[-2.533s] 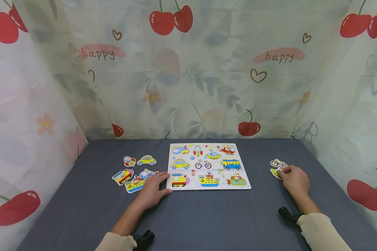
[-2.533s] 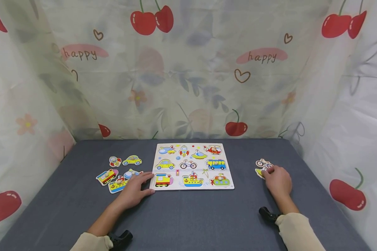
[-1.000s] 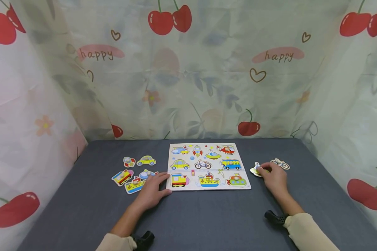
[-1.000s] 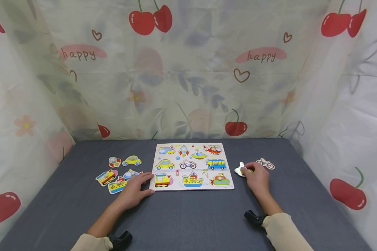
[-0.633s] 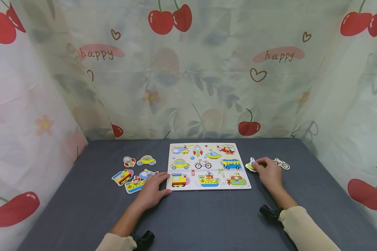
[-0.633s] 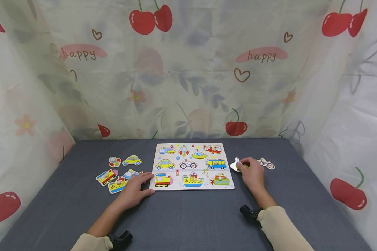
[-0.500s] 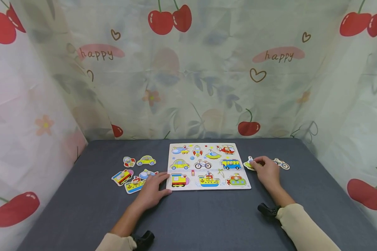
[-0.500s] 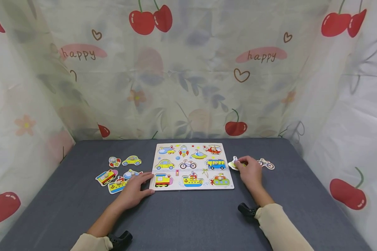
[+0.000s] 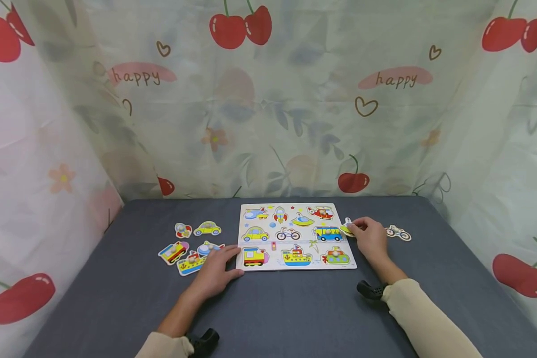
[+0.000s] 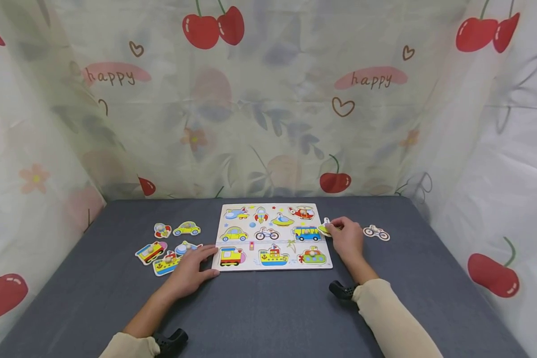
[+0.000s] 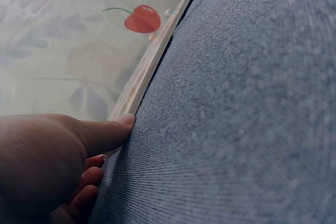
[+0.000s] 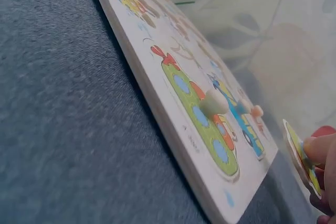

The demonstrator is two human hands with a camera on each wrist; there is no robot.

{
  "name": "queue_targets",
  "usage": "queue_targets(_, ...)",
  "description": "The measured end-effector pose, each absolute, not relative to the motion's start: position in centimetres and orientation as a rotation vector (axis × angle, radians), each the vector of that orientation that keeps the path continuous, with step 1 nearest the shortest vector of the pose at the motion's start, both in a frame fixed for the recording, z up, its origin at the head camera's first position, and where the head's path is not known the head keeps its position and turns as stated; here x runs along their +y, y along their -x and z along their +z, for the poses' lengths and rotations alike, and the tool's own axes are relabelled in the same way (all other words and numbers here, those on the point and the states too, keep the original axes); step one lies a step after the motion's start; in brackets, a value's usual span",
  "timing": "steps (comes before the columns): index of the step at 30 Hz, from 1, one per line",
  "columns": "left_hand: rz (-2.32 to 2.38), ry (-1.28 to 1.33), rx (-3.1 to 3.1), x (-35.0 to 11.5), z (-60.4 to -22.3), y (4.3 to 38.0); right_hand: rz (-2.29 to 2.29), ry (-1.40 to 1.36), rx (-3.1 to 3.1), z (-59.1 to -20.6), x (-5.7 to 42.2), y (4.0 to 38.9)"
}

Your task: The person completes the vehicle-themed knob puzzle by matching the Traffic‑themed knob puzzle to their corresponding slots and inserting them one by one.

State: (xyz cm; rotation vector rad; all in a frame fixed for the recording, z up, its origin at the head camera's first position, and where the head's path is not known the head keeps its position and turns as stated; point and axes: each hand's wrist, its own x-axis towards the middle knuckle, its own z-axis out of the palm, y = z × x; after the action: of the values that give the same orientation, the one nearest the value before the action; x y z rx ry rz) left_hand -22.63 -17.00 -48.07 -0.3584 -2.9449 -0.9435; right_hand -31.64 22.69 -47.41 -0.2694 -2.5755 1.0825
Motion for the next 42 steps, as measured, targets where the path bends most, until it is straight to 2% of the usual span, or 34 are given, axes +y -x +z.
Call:
queue_targets(22,-0.930,0.383,-2.930,-17.0,-48.1,22.7,1.224,0.166,-2.531,-47.1,19.3,34.4)
queue_targets(42,-0.933,0.360,-2.945,-17.0,-48.0,22.6,1.136,0.026,-2.564,-47.0,15.8,35.5)
